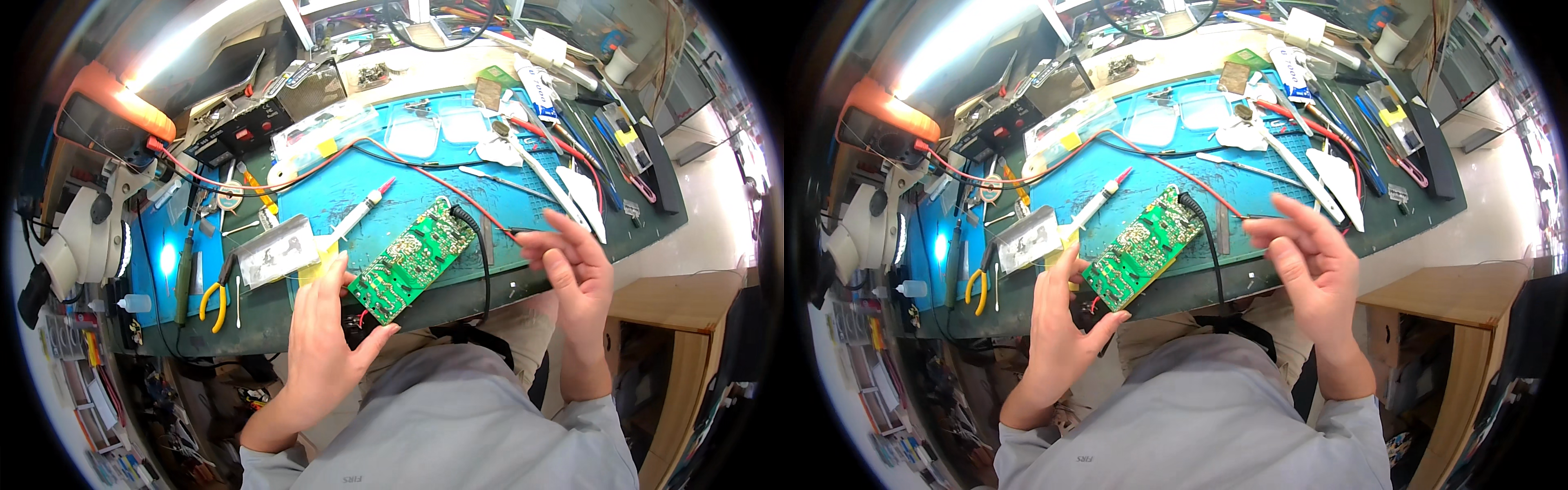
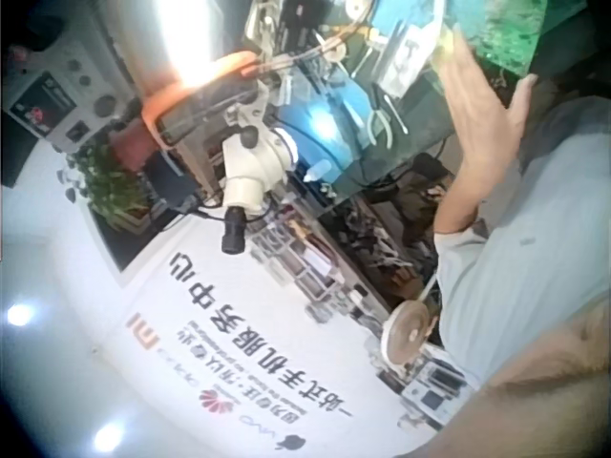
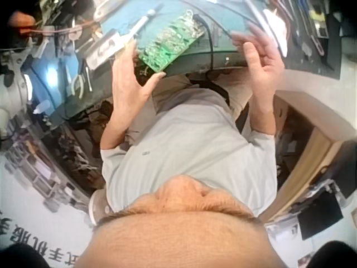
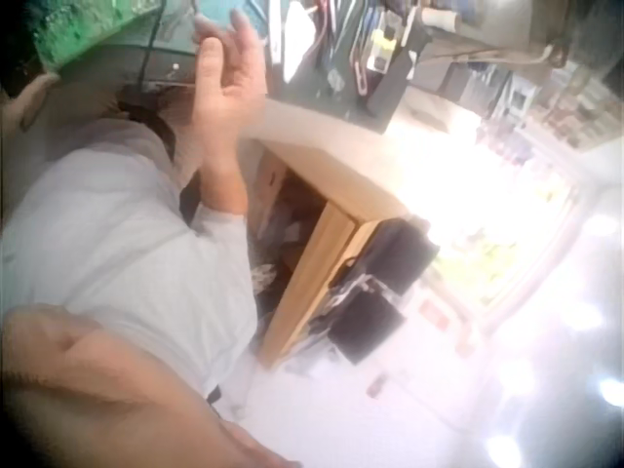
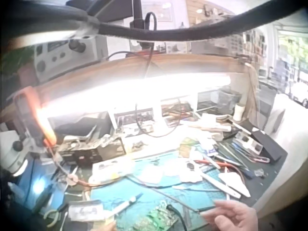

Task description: The person uses a soldering iron and a syringe to apply flux to a green circuit board. They repeatedly heat specific points on the board with the iron, flip the board to inspect both sides, and continue soldering various components. The person handles the board and tools with both hands throughout the process.

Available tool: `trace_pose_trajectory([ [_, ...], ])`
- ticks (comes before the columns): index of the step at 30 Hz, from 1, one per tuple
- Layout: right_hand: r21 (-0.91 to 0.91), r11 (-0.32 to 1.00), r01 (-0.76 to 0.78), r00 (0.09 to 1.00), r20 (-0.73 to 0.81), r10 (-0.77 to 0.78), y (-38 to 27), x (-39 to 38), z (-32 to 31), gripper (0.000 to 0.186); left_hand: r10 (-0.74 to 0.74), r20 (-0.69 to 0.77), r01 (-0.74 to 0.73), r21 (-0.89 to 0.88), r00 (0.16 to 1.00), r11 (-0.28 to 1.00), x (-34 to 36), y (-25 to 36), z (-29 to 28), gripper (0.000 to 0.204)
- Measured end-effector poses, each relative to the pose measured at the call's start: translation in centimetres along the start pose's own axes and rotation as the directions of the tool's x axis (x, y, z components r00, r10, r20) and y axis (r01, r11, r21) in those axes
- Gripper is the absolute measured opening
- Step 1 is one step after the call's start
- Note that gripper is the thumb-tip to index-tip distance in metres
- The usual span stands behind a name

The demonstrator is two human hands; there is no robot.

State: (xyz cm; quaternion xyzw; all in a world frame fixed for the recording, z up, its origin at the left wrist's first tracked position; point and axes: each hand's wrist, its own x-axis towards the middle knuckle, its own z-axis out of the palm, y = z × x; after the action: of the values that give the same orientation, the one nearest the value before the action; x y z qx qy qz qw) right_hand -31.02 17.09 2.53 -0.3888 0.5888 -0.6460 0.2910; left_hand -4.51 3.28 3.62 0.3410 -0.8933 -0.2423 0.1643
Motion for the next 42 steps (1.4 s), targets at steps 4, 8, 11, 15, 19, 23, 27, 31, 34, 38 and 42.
trace_pose_trajectory([
  [4, -0.253, 0.951, 0.177, 0.933, -0.264, -0.244, 2.5, 0.7, -0.5, 0.034, 0.053, -0.126, -0.062, -0.064, 0.991, 0.996, -0.2, -0.1, -0.2, 0.090],
  [8, -0.426, 0.862, 0.273, 0.831, -0.348, -0.435, 4.2, 1.0, -1.2, 0.026, 0.014, -0.419, -0.133, -0.256, 0.908, 0.957, -0.6, -2.8, -0.2, 0.053],
  [11, -0.527, 0.799, 0.289, 0.800, -0.326, -0.504, 4.6, 0.8, -0.9, 0.021, 0.137, -0.573, -0.238, -0.105, 0.808, 0.966, 0.9, -4.7, -0.6, 0.023],
  [15, -0.594, 0.750, 0.292, 0.801, -0.276, -0.531, 5.2, 0.1, -1.1, 0.027, 0.179, -0.596, -0.316, -0.134, 0.783, 0.939, 1.3, -6.5, -0.8, 0.050],
  [19, -0.642, 0.674, 0.366, 0.783, -0.180, -0.596, 4.9, 0.7, -0.6, 0.035, 0.218, -0.557, -0.341, -0.126, 0.802, 0.932, 1.6, -5.8, -0.8, 0.041],
  [23, -0.681, 0.656, 0.325, 0.789, -0.187, -0.586, 5.0, 0.9, -0.2, 0.032, 0.232, -0.515, -0.359, -0.161, 0.825, 0.919, 1.6, -5.6, -0.7, 0.038],
  [27, -0.690, 0.661, 0.295, 0.791, -0.211, -0.574, 4.9, 0.8, -0.1, 0.031, 0.258, -0.510, -0.388, -0.165, 0.820, 0.907, 1.7, -5.5, -0.5, 0.039],
  [31, -0.704, 0.648, 0.290, 0.794, -0.200, -0.573, 4.7, 0.9, -0.1, 0.030, 0.374, -0.444, -0.479, -0.149, 0.814, 0.865, 1.9, -6.1, -0.7, 0.041],
  [34, -0.707, 0.649, 0.281, 0.803, -0.197, -0.562, 4.6, 0.9, 0.0, 0.028, 0.468, -0.346, -0.527, -0.096, 0.813, 0.844, 2.7, -5.7, -0.9, 0.051],
  [38, -0.734, 0.611, 0.296, 0.797, -0.162, -0.582, 4.7, 1.3, 0.1, 0.031, 0.454, -0.172, -0.469, -0.060, 0.874, 0.881, 3.6, -5.0, -0.7, 0.054],
  [42, -0.726, 0.622, 0.292, 0.804, -0.166, -0.572, 4.6, 1.1, -0.1, 0.026, 0.444, -0.150, -0.455, -0.045, 0.884, 0.890, 3.8, -4.8, -0.5, 0.059],
])
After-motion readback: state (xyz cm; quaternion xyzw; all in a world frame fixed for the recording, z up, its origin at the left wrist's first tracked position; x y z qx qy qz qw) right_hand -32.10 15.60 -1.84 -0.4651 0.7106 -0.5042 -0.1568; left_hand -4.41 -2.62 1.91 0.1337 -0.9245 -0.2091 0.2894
